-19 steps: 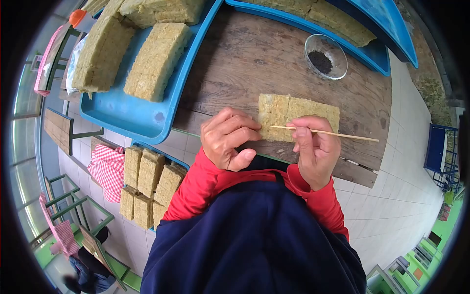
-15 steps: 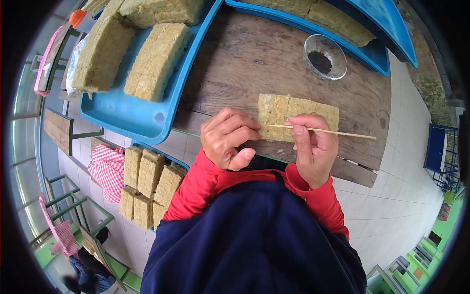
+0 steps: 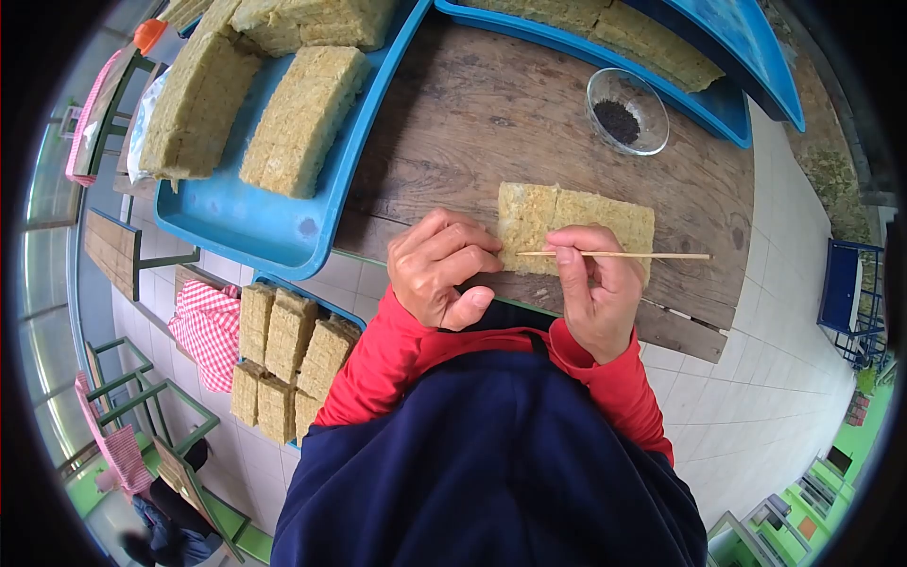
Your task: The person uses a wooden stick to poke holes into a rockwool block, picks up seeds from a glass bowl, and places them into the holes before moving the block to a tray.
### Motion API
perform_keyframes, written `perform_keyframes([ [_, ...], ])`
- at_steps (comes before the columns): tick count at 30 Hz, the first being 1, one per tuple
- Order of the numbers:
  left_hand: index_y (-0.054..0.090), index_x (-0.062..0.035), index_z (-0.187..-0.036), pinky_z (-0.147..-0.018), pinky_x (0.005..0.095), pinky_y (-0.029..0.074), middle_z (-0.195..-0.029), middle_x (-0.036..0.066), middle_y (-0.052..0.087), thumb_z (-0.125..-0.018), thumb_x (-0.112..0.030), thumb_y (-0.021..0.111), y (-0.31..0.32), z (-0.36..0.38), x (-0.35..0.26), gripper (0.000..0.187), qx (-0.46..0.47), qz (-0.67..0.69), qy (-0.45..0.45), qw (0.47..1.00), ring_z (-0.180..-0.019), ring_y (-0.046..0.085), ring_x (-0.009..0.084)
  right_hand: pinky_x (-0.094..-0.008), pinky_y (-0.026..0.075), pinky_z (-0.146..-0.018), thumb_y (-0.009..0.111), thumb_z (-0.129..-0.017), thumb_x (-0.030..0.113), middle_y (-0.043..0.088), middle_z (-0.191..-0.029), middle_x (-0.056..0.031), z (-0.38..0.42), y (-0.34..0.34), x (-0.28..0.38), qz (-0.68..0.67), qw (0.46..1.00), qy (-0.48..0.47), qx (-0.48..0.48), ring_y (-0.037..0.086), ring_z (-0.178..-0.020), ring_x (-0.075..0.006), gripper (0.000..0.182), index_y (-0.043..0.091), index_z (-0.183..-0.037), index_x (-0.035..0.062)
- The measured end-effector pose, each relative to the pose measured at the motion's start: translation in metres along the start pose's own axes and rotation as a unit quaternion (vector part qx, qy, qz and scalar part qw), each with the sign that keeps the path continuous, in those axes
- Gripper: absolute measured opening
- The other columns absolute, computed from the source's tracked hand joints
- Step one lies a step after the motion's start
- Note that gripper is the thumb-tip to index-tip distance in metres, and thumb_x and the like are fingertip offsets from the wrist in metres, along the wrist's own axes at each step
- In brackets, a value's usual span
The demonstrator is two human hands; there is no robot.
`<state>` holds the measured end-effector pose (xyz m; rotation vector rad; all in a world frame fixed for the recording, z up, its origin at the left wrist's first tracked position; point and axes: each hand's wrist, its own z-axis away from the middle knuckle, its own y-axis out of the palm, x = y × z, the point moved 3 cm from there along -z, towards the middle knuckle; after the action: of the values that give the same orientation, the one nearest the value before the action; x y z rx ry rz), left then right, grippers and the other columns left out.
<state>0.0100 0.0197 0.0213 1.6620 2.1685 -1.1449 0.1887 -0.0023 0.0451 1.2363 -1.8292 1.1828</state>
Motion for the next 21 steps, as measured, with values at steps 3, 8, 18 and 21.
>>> perform_keyframes([
  [3, 0.065, -0.0101, -0.069, -0.057, 0.0339, 0.051, -0.078, 0.002, 0.066, -0.081, -0.04, 0.057, 0.0, 0.0, 0.0, 0.034, 0.002, -0.001, -0.001, 1.0, -0.073, 0.063, 0.0226, -0.025, 0.037, -0.047, 0.062, -0.09, 0.001, 0.064, -0.078, -0.0053, 0.0, 0.0, 0.0, 0.005, 1.0, -0.009, 0.001, 0.05, -0.053, -0.0112, 0.007, 0.067, -0.093, 0.0044],
  [8, 0.065, -0.0101, -0.069, -0.057, 0.0338, 0.051, -0.079, 0.002, 0.066, -0.08, -0.04, 0.057, 0.0, 0.0, 0.0, 0.033, 0.003, -0.001, -0.002, 1.0, -0.073, 0.063, 0.0226, -0.0256, 0.037, -0.047, 0.063, -0.089, 0.001, 0.064, -0.077, -0.0052, -0.001, 0.0, 0.002, 0.017, 1.0, -0.011, 0.002, 0.05, -0.053, -0.0118, 0.007, 0.068, -0.093, 0.0048],
  [18, 0.067, -0.0077, -0.07, -0.062, 0.0344, 0.051, -0.078, 0.005, 0.067, -0.086, -0.044, 0.052, 0.001, 0.0, 0.0, 0.042, 0.014, 0.002, -0.014, 1.0, -0.074, 0.063, 0.0246, -0.0244, 0.038, -0.047, 0.062, -0.09, 0.001, 0.064, -0.078, -0.0047, -0.002, -0.003, 0.003, 0.011, 1.0, -0.011, 0.01, 0.05, -0.053, -0.0093, 0.008, 0.067, -0.094, 0.0038],
  [21, 0.065, -0.0094, -0.068, -0.057, 0.0335, 0.051, -0.077, 0.003, 0.066, -0.082, -0.041, 0.056, 0.001, 0.0, 0.0, 0.036, -0.001, 0.001, 0.002, 1.0, -0.072, 0.063, 0.0224, -0.0222, 0.039, -0.048, 0.06, -0.092, 0.002, 0.065, -0.08, -0.0045, 0.0, -0.009, 0.0, -0.021, 0.999, 0.036, -0.022, 0.051, -0.054, -0.0071, 0.007, 0.067, -0.095, 0.0019],
])
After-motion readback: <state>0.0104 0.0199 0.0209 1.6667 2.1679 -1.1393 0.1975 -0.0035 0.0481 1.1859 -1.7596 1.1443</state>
